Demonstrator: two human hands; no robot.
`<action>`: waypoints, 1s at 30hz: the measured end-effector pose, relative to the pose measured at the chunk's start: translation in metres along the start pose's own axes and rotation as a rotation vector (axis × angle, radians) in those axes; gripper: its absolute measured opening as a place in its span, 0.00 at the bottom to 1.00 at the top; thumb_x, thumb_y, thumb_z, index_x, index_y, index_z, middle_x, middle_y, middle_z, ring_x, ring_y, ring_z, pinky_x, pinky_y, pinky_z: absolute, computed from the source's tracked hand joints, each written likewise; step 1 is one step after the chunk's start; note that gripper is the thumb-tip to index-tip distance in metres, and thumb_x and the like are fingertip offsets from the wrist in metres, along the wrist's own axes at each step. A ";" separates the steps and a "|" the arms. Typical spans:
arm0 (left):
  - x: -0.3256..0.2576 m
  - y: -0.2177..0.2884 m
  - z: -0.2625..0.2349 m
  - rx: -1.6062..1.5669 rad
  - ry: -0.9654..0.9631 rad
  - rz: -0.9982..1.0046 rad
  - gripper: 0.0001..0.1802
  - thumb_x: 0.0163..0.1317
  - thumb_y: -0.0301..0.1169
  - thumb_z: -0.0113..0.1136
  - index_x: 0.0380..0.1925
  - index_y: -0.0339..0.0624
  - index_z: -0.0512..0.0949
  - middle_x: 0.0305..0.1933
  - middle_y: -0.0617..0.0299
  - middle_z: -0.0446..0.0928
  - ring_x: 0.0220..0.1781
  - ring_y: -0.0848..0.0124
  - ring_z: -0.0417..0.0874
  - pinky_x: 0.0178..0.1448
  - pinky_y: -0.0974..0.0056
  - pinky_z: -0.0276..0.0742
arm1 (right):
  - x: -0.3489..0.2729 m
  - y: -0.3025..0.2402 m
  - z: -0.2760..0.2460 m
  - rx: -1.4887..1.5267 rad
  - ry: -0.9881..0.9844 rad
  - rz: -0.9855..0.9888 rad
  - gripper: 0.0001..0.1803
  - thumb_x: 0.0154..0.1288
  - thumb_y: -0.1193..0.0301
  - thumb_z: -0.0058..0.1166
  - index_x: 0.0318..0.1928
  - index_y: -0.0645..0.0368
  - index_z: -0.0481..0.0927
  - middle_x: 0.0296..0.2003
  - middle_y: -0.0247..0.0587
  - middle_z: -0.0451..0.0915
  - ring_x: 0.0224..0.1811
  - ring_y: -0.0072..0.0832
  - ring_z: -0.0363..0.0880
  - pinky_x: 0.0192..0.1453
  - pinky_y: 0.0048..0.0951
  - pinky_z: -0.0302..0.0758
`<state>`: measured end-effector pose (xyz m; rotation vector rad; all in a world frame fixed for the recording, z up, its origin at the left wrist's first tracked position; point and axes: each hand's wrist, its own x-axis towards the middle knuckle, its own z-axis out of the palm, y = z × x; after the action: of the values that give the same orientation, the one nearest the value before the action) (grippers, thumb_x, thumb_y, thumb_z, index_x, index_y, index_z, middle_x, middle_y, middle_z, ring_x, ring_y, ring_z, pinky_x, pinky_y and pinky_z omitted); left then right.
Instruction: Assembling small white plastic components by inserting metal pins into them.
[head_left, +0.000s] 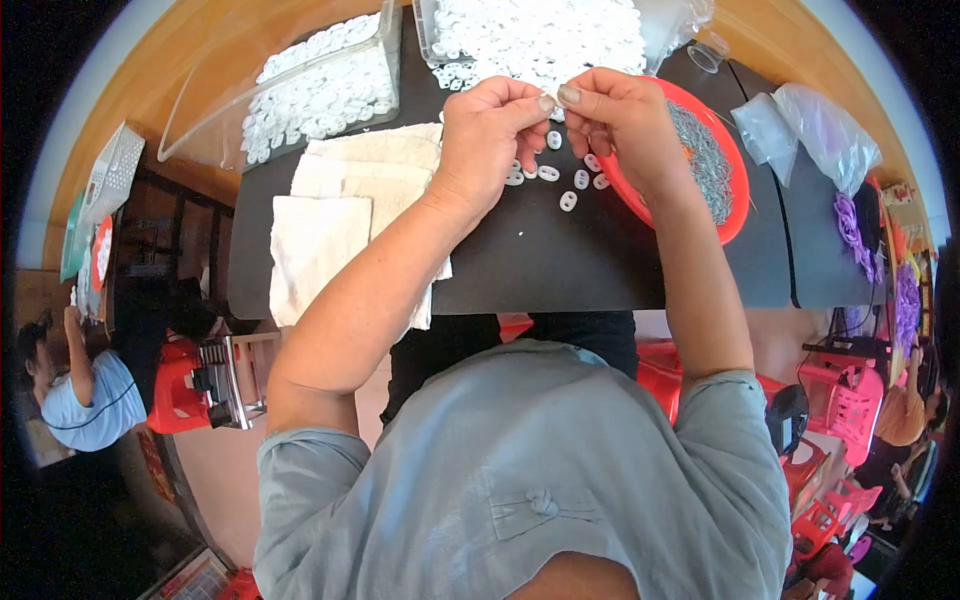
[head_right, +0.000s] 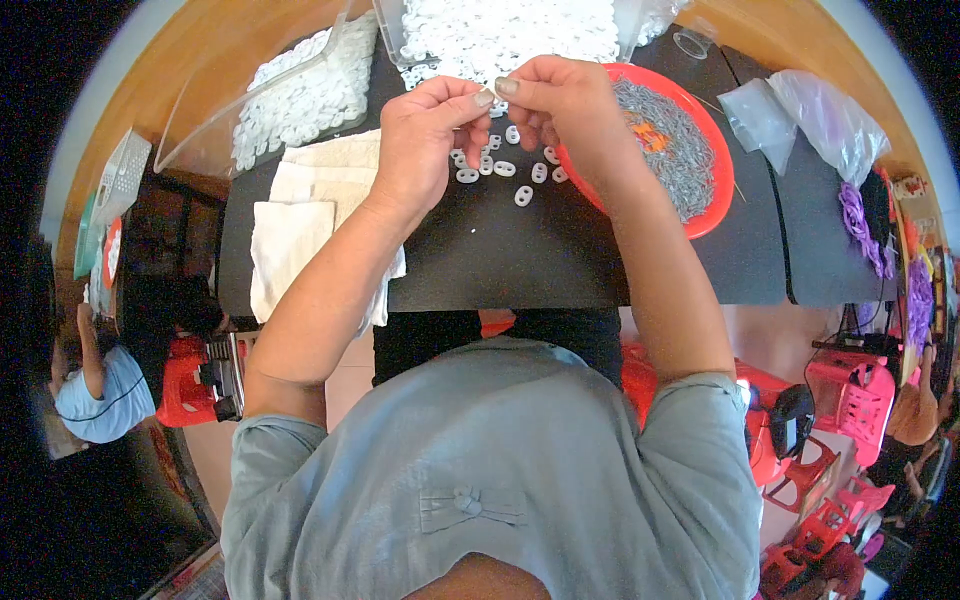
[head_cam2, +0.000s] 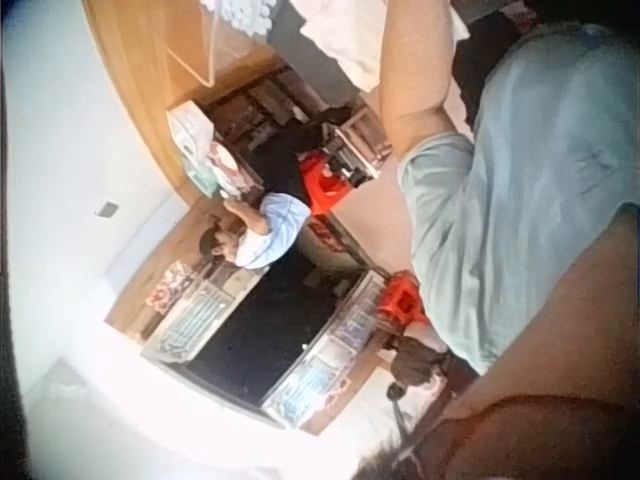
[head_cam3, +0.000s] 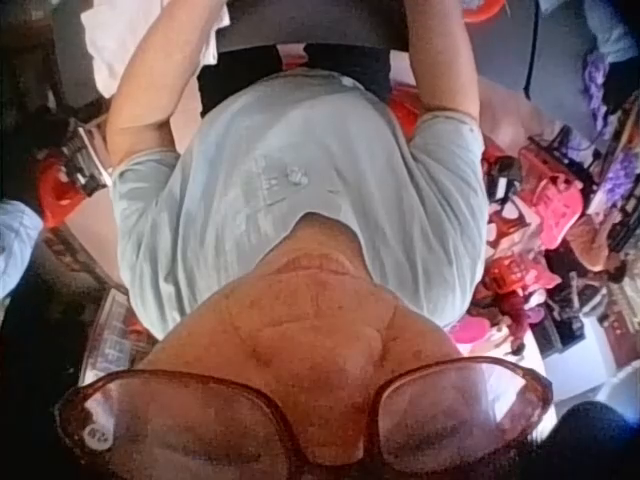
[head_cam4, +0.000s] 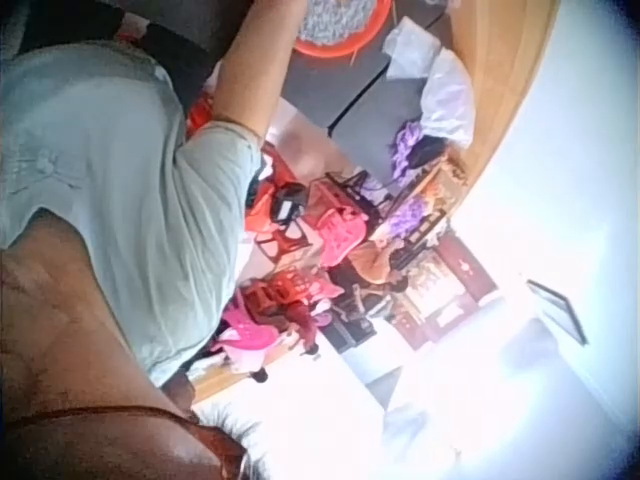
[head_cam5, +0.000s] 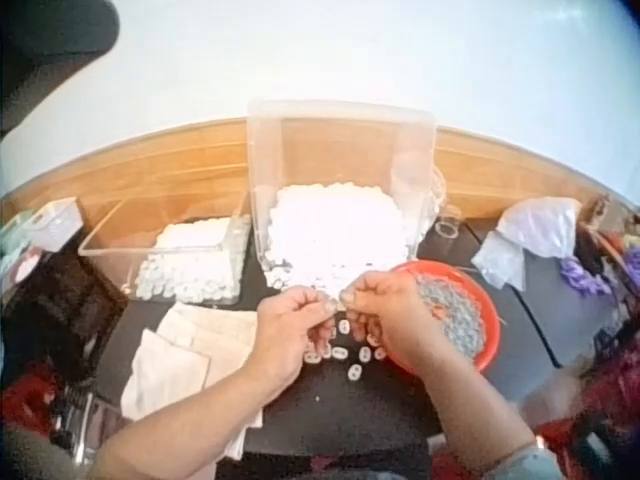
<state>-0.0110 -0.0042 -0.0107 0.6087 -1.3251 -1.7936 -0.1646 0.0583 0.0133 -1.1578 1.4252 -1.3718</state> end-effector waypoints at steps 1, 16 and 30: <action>0.000 0.001 0.001 0.002 -0.007 -0.003 0.06 0.60 0.26 0.61 0.31 0.32 0.78 0.23 0.61 0.77 0.21 0.77 0.75 0.20 0.73 0.70 | 0.001 0.001 -0.004 0.025 -0.026 0.007 0.08 0.65 0.69 0.56 0.33 0.62 0.79 0.21 0.31 0.76 0.17 0.17 0.70 0.19 0.16 0.57; -0.002 0.002 -0.001 0.209 -0.146 0.168 0.16 0.51 0.22 0.71 0.40 0.34 0.79 0.30 0.62 0.80 0.24 0.80 0.77 0.24 0.76 0.72 | -0.009 -0.008 -0.021 0.167 -0.302 0.099 0.12 0.67 0.65 0.53 0.32 0.62 0.77 0.20 0.33 0.75 0.17 0.20 0.73 0.18 0.16 0.59; -0.004 0.004 -0.003 0.287 -0.187 0.302 0.18 0.48 0.20 0.73 0.39 0.34 0.78 0.33 0.61 0.82 0.35 0.79 0.82 0.41 0.74 0.79 | -0.014 -0.007 -0.016 0.127 -0.266 0.060 0.12 0.67 0.65 0.54 0.31 0.61 0.77 0.21 0.32 0.75 0.17 0.19 0.71 0.18 0.16 0.59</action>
<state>-0.0053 -0.0026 -0.0086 0.3707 -1.7208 -1.4541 -0.1760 0.0762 0.0212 -1.1570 1.1581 -1.1990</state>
